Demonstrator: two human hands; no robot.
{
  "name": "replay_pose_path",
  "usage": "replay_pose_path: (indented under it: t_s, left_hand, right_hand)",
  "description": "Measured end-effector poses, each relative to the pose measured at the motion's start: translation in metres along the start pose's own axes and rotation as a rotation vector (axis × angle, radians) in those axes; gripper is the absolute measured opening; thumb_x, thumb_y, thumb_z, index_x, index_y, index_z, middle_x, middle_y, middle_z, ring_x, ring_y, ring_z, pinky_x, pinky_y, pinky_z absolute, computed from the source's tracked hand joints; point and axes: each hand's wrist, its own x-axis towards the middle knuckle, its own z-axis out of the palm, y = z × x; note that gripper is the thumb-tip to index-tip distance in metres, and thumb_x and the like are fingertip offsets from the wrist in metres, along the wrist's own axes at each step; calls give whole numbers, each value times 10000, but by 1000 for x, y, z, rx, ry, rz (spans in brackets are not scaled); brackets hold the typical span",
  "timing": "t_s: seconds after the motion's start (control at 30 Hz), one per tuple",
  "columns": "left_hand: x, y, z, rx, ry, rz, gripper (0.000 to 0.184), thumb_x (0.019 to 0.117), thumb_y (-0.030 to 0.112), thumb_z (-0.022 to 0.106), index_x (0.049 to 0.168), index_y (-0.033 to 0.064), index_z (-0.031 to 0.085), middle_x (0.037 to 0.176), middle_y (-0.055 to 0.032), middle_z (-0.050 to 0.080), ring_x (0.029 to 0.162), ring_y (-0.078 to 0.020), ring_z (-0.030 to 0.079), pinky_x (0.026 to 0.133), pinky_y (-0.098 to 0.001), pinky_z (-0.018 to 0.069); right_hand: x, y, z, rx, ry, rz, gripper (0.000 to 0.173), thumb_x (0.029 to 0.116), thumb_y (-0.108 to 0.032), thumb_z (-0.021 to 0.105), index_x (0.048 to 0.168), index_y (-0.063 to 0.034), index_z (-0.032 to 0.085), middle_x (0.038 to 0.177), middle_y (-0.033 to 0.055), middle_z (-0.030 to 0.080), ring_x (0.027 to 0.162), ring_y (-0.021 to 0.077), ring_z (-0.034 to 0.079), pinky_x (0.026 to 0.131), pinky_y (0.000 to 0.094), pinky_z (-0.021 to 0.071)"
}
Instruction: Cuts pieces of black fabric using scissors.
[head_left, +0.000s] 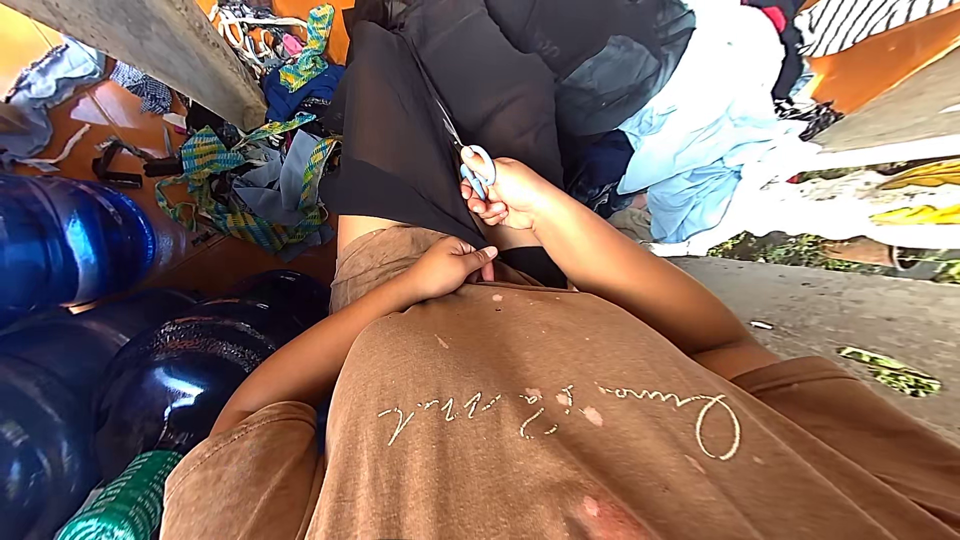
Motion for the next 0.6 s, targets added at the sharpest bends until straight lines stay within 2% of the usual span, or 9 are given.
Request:
replay_pose_path:
  t_s: [0.17,0.3,0.4,0.6]
  left_hand:
    - [0,1,0,8,-3,7,420,1107,160,436,797,28,688,555,74,503,484,13,417,492,-169,348]
    - [0,0,0,25,-7,10,414,1105,163,437,800,32,684,565,76,507,490,19,422,499,-167,355]
    - [0,0,0,22,-6,17,409,1101,156,441,797,31,683,568,78,513,496,18,431,506,-166,364]
    - [0,1,0,7,-9,15,409,1100,148,448,782,36,680,570,77,518,505,16,440,517,-171,376]
  right_hand:
    - [3,-1,0,-30,-1,-7,519,1106,-473,334,777,-115,515,500,-57,447,350,-13,330,343,134,257]
    - [10,-5,-4,11,-70,-4,582,1098,-539,271,783,-114,512,495,-41,461,339,-3,357,335,134,269]
    - [14,-11,-3,20,-55,-4,585,1089,-559,282,779,-117,507,490,-43,446,334,2,348,330,137,263]
    - [17,-13,0,-57,12,-30,512,1102,-486,344,785,-121,512,495,-63,435,341,-11,324,336,138,256]
